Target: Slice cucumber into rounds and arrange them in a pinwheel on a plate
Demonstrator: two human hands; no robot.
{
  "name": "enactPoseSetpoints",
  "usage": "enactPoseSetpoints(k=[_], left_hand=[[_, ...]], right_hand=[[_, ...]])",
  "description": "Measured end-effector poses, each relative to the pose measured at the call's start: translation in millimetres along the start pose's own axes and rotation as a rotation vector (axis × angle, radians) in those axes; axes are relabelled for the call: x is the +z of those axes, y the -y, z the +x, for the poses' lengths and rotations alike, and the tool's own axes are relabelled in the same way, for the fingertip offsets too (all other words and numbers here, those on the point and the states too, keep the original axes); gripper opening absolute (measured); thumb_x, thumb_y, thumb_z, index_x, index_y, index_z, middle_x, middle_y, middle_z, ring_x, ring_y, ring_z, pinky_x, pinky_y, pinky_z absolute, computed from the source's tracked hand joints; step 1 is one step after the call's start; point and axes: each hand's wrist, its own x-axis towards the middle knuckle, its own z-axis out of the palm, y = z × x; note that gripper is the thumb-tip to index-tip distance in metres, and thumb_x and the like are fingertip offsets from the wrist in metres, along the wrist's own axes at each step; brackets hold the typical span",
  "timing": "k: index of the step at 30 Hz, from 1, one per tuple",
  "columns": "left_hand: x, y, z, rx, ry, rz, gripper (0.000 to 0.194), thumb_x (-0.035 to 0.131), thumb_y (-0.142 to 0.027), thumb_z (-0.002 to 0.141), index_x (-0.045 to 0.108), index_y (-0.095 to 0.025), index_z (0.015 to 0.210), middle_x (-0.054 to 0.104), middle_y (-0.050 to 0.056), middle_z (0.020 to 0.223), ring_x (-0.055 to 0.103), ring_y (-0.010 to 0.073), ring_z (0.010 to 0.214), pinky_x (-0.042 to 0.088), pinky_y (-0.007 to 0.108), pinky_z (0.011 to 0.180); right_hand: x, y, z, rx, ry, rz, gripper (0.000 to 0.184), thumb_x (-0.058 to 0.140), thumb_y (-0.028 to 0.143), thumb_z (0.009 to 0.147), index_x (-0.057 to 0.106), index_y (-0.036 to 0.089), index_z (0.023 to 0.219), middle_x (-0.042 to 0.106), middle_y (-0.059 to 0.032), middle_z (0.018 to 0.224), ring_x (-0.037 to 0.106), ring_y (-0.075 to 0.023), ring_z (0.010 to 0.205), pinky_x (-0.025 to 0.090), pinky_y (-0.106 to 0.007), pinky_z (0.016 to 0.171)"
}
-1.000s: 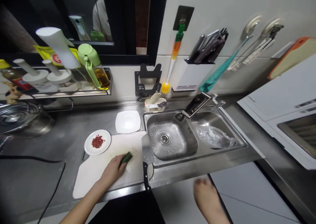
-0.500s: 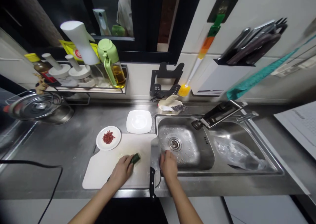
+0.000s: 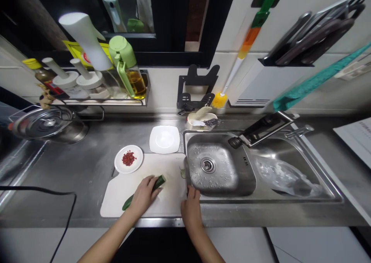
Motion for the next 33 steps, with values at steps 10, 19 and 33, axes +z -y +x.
enactPoseSetpoints(k=[10, 19, 33], left_hand=[[0.8, -7, -13, -0.050, 0.051, -0.144, 0.038, 0.048, -0.019, 0.083, 0.048, -0.020, 0.121, 0.060, 0.009, 0.104, 0.056, 0.0224, 0.100, 0.049, 0.041, 0.086], [2.1, -10, -13, -0.051, 0.003, -0.155, 0.041, 0.046, -0.014, 0.082, 0.048, -0.018, 0.123, 0.057, 0.010, 0.114, 0.053, 0.0222, 0.109, 0.046, 0.043, 0.095], [12.3, -12, -9, 0.028, -0.085, -0.086, 0.029, 0.046, -0.019, 0.086, 0.055, -0.020, 0.113, 0.063, 0.008, 0.110, 0.058, 0.0195, 0.104, 0.050, 0.039, 0.092]], right_hand=[[-25, 25, -1, -0.097, 0.262, 0.095, 0.037, 0.038, 0.012, 0.083, 0.053, 0.013, 0.117, 0.054, -0.0114, 0.100, 0.054, -0.0206, 0.094, 0.044, -0.033, 0.087], [-16, 42, 9, -0.107, 0.509, 0.039, 0.038, 0.035, 0.009, 0.086, 0.051, 0.015, 0.120, 0.052, -0.0102, 0.104, 0.056, -0.0169, 0.089, 0.043, -0.028, 0.083], [-24, 55, 27, -0.147, 0.630, -0.219, 0.046, 0.029, 0.001, 0.084, 0.049, 0.016, 0.122, 0.064, -0.0097, 0.096, 0.062, -0.0171, 0.081, 0.044, -0.024, 0.069]])
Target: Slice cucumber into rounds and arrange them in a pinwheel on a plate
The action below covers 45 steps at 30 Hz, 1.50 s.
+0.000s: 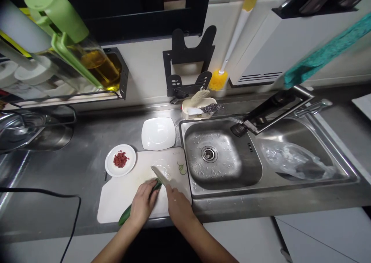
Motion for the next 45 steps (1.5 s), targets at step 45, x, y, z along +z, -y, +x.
enactPoseSetpoints(k=[45], left_hand=[[5.7, -2, -2, 0.006, 0.018, 0.071, 0.029, 0.044, -0.021, 0.088, 0.054, -0.019, 0.115, 0.065, 0.008, 0.109, 0.058, 0.0219, 0.104, 0.046, 0.042, 0.094]], right_hand=[[-24, -2, -40, 0.007, 0.029, -0.103, 0.050, 0.036, -0.004, 0.076, 0.051, 0.018, 0.118, 0.065, -0.0078, 0.085, 0.064, -0.0169, 0.066, 0.044, -0.023, 0.058]])
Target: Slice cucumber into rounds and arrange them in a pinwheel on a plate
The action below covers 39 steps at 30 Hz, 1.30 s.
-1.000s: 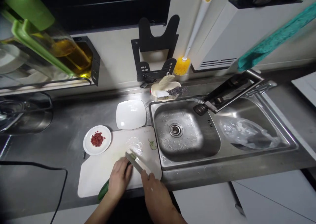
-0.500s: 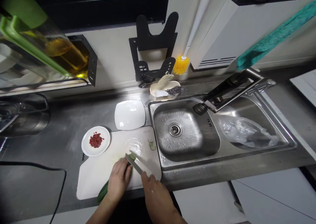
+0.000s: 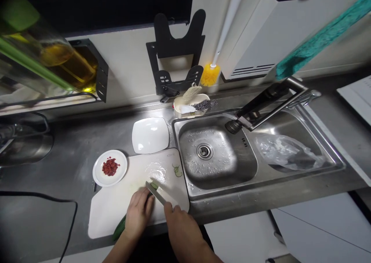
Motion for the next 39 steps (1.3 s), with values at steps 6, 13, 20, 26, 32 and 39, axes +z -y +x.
enactPoseSetpoints(k=[6, 13, 20, 26, 32, 39], left_hand=[[0.5, 0, 0, -0.011, -0.010, -0.016, 0.027, 0.044, -0.023, 0.089, 0.056, -0.020, 0.112, 0.066, 0.008, 0.106, 0.060, 0.0222, 0.101, 0.047, 0.044, 0.093], [-0.5, -1, 1, -0.027, -0.006, -0.024, 0.024, 0.046, -0.023, 0.088, 0.057, -0.020, 0.109, 0.066, 0.007, 0.103, 0.060, 0.0219, 0.101, 0.046, 0.042, 0.093], [-0.6, 0, 0, -0.034, 0.019, -0.012, 0.025, 0.046, -0.022, 0.088, 0.056, -0.019, 0.111, 0.066, 0.006, 0.106, 0.059, 0.0212, 0.103, 0.045, 0.042, 0.096], [-0.9, 1, 1, -0.026, 0.024, -0.016, 0.026, 0.045, -0.022, 0.088, 0.055, -0.020, 0.112, 0.066, 0.006, 0.106, 0.060, 0.0213, 0.101, 0.045, 0.042, 0.094], [-2.4, -1, 2, -0.012, 0.014, 0.001, 0.026, 0.044, -0.021, 0.089, 0.056, -0.018, 0.111, 0.067, 0.007, 0.106, 0.060, 0.0199, 0.100, 0.046, 0.041, 0.094], [-0.6, 1, 2, 0.002, 0.009, 0.023, 0.027, 0.045, -0.019, 0.088, 0.055, -0.017, 0.113, 0.066, 0.007, 0.109, 0.060, 0.0197, 0.102, 0.045, 0.040, 0.095]], right_hand=[[-1, 2, 4, 0.000, -0.014, 0.023, 0.044, 0.036, -0.004, 0.077, 0.052, 0.019, 0.111, 0.065, -0.0064, 0.082, 0.064, -0.0175, 0.067, 0.043, -0.023, 0.058], [-1, 4, 11, -0.011, 0.021, 0.006, 0.042, 0.036, -0.003, 0.079, 0.052, 0.019, 0.111, 0.064, -0.0066, 0.081, 0.064, -0.0178, 0.069, 0.043, -0.023, 0.058], [2, 6, 17, -0.009, -0.047, 0.018, 0.039, 0.034, -0.002, 0.080, 0.053, 0.019, 0.106, 0.063, -0.0052, 0.077, 0.064, -0.0154, 0.069, 0.043, -0.020, 0.057], [5, 11, 27, 0.013, -0.011, 0.026, 0.035, 0.035, -0.001, 0.082, 0.052, 0.019, 0.104, 0.063, -0.0065, 0.079, 0.065, -0.0174, 0.072, 0.045, -0.022, 0.060], [-1, 15, 35, 0.022, 0.084, 0.038, 0.034, 0.030, 0.002, 0.086, 0.052, 0.019, 0.105, 0.064, -0.0085, 0.083, 0.066, -0.0218, 0.076, 0.049, -0.029, 0.063], [2, 18, 47, 0.022, 0.056, 0.060, 0.034, 0.027, 0.005, 0.088, 0.052, 0.018, 0.109, 0.065, -0.0095, 0.087, 0.066, -0.0221, 0.077, 0.050, -0.030, 0.065]])
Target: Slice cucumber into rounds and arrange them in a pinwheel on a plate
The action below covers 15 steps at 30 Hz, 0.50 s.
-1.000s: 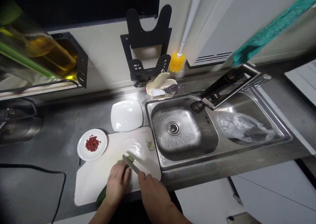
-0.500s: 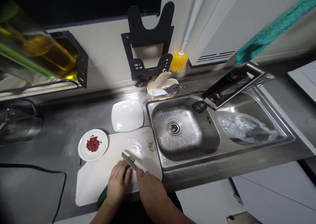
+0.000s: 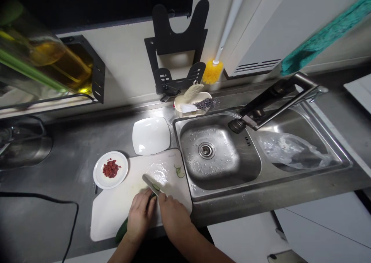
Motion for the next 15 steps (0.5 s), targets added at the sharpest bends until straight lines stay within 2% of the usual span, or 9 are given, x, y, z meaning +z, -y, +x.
enactPoseSetpoints(k=[9, 15], left_hand=[[-0.7, 0, -1, -0.012, 0.018, -0.026, 0.029, 0.045, -0.020, 0.088, 0.055, -0.018, 0.115, 0.065, 0.006, 0.110, 0.059, 0.0194, 0.103, 0.046, 0.040, 0.095], [-1.7, 0, -1, -0.021, 0.008, -0.047, 0.028, 0.045, -0.021, 0.089, 0.055, -0.019, 0.115, 0.064, 0.008, 0.112, 0.058, 0.0203, 0.105, 0.046, 0.041, 0.095]], right_hand=[[14, -4, 8, -0.019, -0.083, 0.033, 0.034, 0.027, 0.004, 0.088, 0.053, 0.018, 0.104, 0.063, -0.0072, 0.083, 0.064, -0.0184, 0.074, 0.045, -0.025, 0.061], [19, -18, -10, -0.035, -0.102, -0.039, 0.045, 0.032, -0.001, 0.081, 0.050, 0.015, 0.120, 0.065, -0.0098, 0.089, 0.064, -0.0186, 0.075, 0.046, -0.025, 0.064]])
